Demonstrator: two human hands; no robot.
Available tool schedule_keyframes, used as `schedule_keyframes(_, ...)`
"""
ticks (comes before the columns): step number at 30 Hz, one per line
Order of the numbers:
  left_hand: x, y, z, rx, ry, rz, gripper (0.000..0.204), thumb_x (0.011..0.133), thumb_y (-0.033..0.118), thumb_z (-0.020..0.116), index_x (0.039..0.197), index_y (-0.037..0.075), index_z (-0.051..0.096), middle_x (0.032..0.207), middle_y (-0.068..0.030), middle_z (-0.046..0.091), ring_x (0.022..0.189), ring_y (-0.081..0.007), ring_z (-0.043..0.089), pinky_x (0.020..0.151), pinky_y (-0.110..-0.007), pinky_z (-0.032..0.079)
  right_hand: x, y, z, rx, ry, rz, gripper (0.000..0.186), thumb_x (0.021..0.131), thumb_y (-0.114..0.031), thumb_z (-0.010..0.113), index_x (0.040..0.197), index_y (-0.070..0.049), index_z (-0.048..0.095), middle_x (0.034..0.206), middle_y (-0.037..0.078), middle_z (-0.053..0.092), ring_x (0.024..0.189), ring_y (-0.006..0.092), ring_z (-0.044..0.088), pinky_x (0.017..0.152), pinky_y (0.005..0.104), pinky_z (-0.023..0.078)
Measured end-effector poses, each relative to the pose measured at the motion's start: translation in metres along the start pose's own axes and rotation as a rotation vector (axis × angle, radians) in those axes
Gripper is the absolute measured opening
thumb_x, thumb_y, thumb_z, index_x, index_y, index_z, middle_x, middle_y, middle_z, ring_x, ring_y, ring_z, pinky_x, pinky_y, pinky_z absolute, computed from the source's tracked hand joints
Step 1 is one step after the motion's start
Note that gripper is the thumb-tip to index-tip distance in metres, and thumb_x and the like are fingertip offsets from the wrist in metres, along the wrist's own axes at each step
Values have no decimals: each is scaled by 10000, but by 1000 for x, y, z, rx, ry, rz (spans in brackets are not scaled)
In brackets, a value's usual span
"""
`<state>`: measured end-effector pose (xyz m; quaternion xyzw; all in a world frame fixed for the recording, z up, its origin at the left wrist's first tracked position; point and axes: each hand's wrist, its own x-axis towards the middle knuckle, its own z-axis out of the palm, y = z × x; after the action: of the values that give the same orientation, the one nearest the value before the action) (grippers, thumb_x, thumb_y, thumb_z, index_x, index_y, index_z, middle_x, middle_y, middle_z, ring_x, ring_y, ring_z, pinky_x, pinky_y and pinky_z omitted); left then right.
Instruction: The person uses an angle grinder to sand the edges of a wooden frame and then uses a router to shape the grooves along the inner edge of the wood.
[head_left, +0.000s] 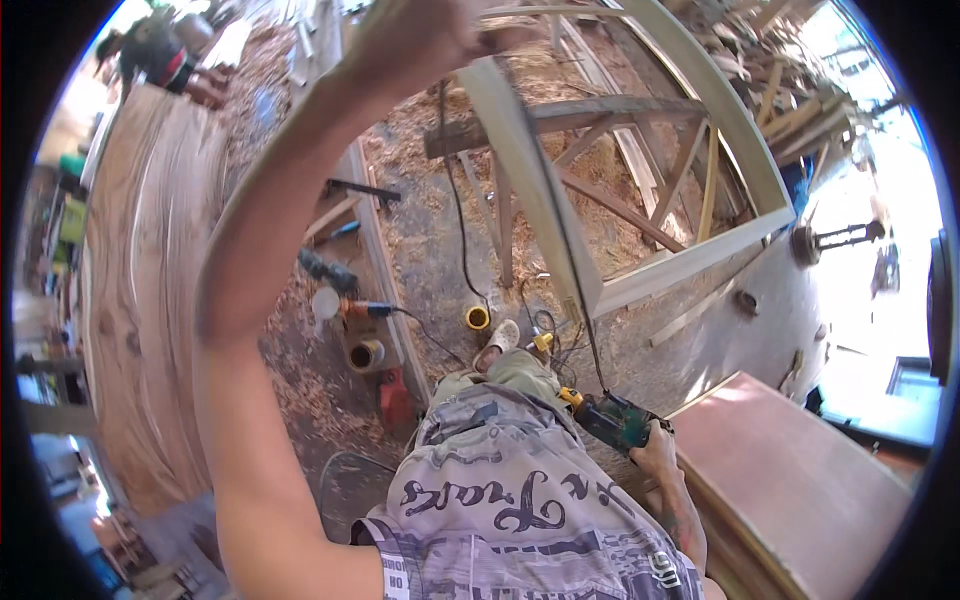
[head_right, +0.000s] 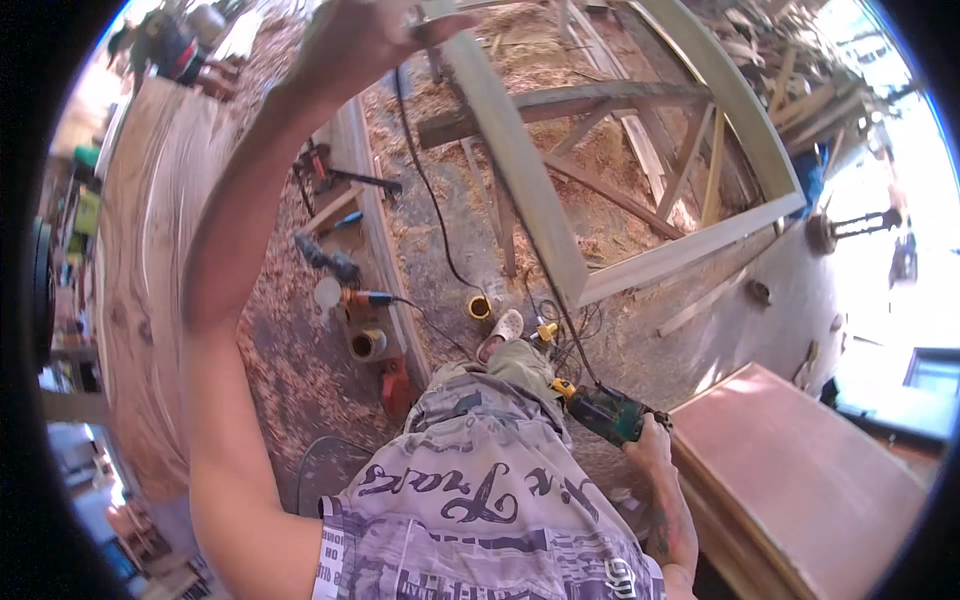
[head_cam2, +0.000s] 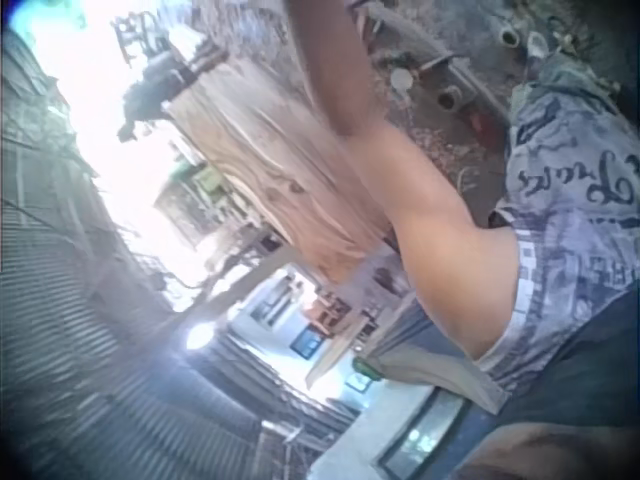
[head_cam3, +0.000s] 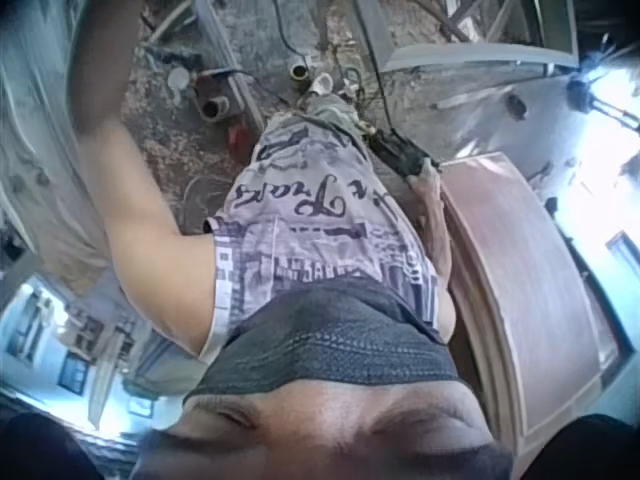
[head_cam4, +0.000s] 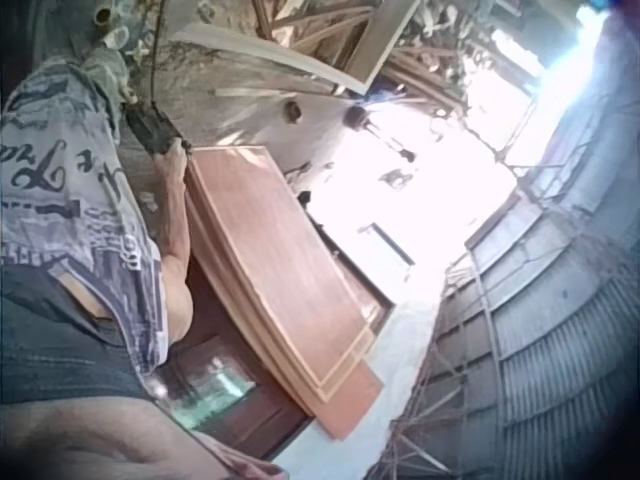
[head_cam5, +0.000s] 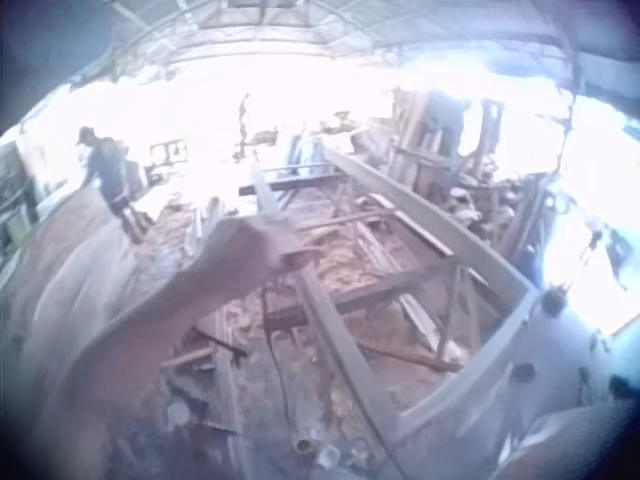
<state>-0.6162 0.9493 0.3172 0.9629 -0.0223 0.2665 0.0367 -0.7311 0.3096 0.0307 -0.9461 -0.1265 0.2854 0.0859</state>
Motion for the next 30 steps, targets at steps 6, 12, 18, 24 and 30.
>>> schedule_keyframes(6, 25, -8, 30, -12, 108, -76, 539, 865, 577, 725, 981, 51, 736, 554, -92, 623, 545, -128, 668, 471, -332, 467, -5, -10, -11, 37, -40, 120, 501, 637, -152, 761, 1055, 42, 565, 929, 291, 682, 957, 463, 649, 877, 513, 506)
schedule_keyframes(12, 58, -23, 43, -180, -61, -269, 529, 883, 549, 726, 1033, 41, 739, 573, -34, 612, 520, -59, 557, 486, -272, 433, -9, -32, -20, 62, -148, 123, 630, 613, -186, 793, 1146, 51, 554, 945, 292, 684, 958, 454, 655, 892, 495, 515)
schedule_keyframes(18, 83, -71, 87, -705, -194, -243, 266, 974, 206, 695, 1175, 33, 709, 920, -21, 748, 820, -32, 646, 709, -216, 526, 0, -76, -19, 130, -113, 190, 523, 642, -157, 756, 1074, 47, 541, 961, 307, 664, 962, 478, 642, 872, 535, 520)
schedule_keyframes(24, 101, -146, 139, -742, -140, -168, 268, 973, -23, 591, 1208, 47, 698, 998, -30, 755, 860, -49, 662, 740, -210, 550, 18, -155, -46, 77, -91, 324, 535, 612, -183, 788, 1043, 40, 562, 928, 296, 685, 952, 472, 649, 907, 508, 497)
schedule_keyframes(30, 98, -265, 215, -1360, -433, -296, 217, 976, -8, 578, 1112, 24, 744, 983, -92, 729, 728, -119, 695, 634, -255, 592, 56, -286, -76, 26, -18, 389, 412, 678, -170, 736, 996, 28, 564, 873, 286, 678, 875, 488, 654, 799, 557, 517)
